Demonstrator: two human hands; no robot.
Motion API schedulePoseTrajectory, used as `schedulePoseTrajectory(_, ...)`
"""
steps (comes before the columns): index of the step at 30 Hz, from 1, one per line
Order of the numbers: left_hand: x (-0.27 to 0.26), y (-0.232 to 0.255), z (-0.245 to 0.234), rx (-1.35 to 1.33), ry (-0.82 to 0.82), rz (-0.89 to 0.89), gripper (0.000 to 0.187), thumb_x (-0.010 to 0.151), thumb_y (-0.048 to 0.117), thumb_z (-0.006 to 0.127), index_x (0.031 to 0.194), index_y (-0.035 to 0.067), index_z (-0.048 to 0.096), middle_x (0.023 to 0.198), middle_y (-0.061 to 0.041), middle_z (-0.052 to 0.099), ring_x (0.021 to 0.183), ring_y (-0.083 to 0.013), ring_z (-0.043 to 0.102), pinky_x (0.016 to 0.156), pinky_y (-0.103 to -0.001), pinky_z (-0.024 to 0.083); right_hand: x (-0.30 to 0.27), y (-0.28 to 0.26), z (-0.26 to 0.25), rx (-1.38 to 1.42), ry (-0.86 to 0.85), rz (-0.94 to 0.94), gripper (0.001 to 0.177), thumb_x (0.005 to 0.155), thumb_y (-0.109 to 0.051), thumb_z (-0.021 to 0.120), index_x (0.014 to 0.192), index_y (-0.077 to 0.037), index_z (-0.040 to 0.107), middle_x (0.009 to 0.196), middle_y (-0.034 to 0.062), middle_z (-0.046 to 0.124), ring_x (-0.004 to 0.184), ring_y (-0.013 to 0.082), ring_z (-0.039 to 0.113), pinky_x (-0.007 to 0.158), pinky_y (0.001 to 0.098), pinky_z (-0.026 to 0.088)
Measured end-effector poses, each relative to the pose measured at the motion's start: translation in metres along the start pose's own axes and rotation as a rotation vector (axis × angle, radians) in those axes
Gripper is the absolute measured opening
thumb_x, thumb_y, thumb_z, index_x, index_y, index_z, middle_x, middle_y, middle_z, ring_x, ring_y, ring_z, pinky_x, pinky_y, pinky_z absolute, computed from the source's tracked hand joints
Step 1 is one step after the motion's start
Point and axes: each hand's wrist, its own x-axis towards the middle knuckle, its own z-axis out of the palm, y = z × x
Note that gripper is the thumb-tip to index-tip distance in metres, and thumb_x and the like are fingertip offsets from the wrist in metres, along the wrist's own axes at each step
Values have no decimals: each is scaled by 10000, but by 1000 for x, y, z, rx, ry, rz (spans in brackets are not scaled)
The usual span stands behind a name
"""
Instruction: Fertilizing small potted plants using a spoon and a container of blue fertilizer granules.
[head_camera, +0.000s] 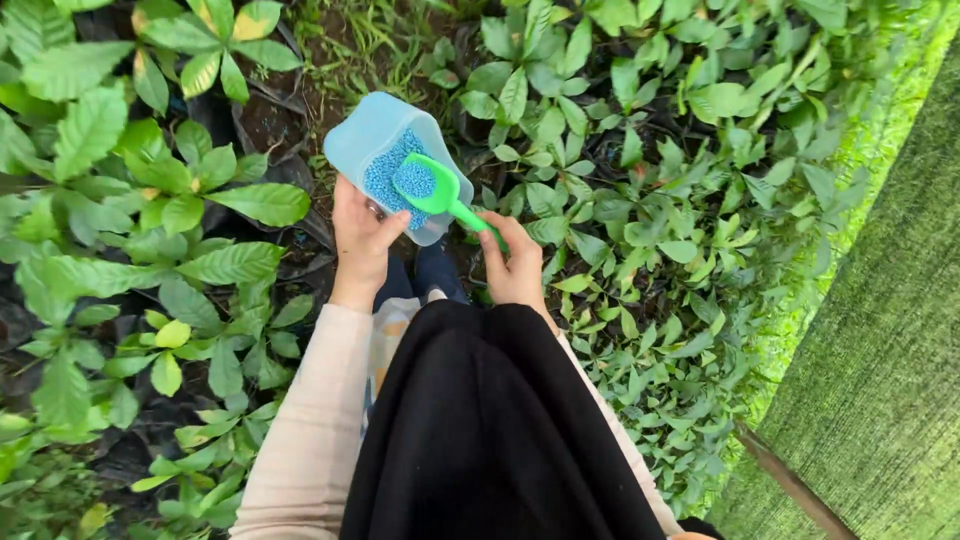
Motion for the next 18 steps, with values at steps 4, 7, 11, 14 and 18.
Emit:
schedulePoseTrajectory(4,25,-58,-47,-60,110,18,845,822,27,795,1547,42,362,1465,-78,538,1385,-229,522,1213,-375,412,10,73,67,218,19,56,235,1033,-57,593,1257,-7,649,1002,60,702,900,134,655,824,260,520)
schedulePoseTrajectory(7,53,-101,-73,-87,119,37,821,845,20,781,1548,38,357,1472,-84,537,1394,-233,524,1220,-376,415,15,121,107,397,19,131,248,1057,-72,571,1280,14,637,1051,42,708,944,112,649,860,251,522)
schedulePoseTrajectory(11,85,-157,-98,-97,121,-15,764,854,3,741,1508,28,345,1405,-108,566,1317,-236,577,1159,-377,472,22,167,141,520,69,253,264,1068,-97,570,1298,12,640,1044,40,716,899,92,625,812,239,496)
schedulePoseTrajectory(14,99,-193,-112,-65,85,-16,737,855,-28,731,1496,6,367,1385,-126,580,1313,-234,584,1168,-375,482,26,198,154,612,167,342,270,1067,-109,572,1303,3,638,1043,42,727,882,86,627,792,237,493)
schedulePoseTrajectory(18,108,-218,-128,52,93,-74,732,839,-23,731,1470,15,359,1343,-123,600,1264,-242,620,1121,-385,520,39,248,161,682,302,381,267,1065,-107,573,1302,1,633,1036,40,724,871,85,628,781,240,500)
